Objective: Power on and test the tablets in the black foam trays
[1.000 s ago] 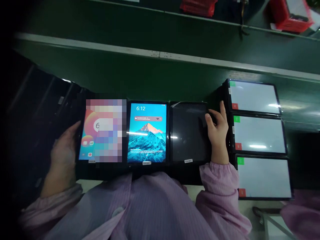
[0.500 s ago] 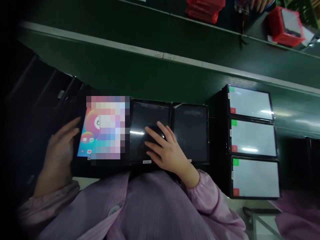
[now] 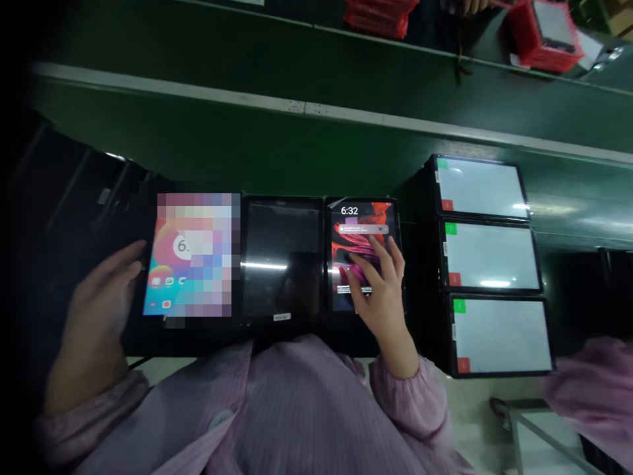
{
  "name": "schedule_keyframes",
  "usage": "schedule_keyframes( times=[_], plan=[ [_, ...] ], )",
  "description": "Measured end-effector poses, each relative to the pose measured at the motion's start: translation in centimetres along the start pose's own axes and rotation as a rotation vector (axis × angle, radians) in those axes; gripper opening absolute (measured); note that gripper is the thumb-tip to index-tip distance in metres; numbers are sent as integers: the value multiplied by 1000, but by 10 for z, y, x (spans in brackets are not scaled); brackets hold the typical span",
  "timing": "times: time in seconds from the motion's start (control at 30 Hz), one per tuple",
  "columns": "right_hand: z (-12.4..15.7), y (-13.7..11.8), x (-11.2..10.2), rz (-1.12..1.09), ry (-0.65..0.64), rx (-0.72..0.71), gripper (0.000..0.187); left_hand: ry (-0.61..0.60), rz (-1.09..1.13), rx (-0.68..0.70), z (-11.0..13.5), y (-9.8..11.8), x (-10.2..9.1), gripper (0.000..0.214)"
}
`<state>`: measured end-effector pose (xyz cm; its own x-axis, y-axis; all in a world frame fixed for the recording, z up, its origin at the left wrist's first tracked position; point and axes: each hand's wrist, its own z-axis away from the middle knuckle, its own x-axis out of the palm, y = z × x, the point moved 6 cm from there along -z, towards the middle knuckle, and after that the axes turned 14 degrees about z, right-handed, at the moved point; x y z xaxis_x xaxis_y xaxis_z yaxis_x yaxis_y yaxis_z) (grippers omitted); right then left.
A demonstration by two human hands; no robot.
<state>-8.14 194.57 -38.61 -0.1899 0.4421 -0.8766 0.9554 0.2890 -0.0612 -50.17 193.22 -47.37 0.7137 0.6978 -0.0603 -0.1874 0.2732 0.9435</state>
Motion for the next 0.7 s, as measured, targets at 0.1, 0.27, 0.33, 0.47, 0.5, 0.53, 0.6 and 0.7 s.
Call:
schedule_keyframes(
  times=[0.1, 0.27, 0.33, 0.47, 0.5, 0.53, 0.6, 0.7],
  plan=[
    [3, -15, 0, -53, -44, -132, 24, 18, -106, 97, 4, 10, 5, 55],
    [-1, -21, 7, -95, -92, -144, 27, -173, -279, 554, 38, 49, 23, 43],
    [-4, -3, 1, -35, -10, -10, 27, -368, -352, 644, 59, 55, 34, 36],
    [0, 1, -7, -25, 10, -78, 24, -795, -459, 843, 106, 49, 57, 35],
    [3, -5, -6, -55, -36, -147, 24, -876, -499, 884, 116, 43, 65, 36],
    [6, -10, -4, -88, -84, -200, 26, -940, -552, 916, 124, 36, 73, 37],
    [10, -14, -4, -133, -132, -220, 28, -1010, -688, 943, 132, 22, 91, 38],
    [14, 2, -13, -83, -56, -65, 29, -929, -821, 914, 121, 13, 115, 38]
  ],
)
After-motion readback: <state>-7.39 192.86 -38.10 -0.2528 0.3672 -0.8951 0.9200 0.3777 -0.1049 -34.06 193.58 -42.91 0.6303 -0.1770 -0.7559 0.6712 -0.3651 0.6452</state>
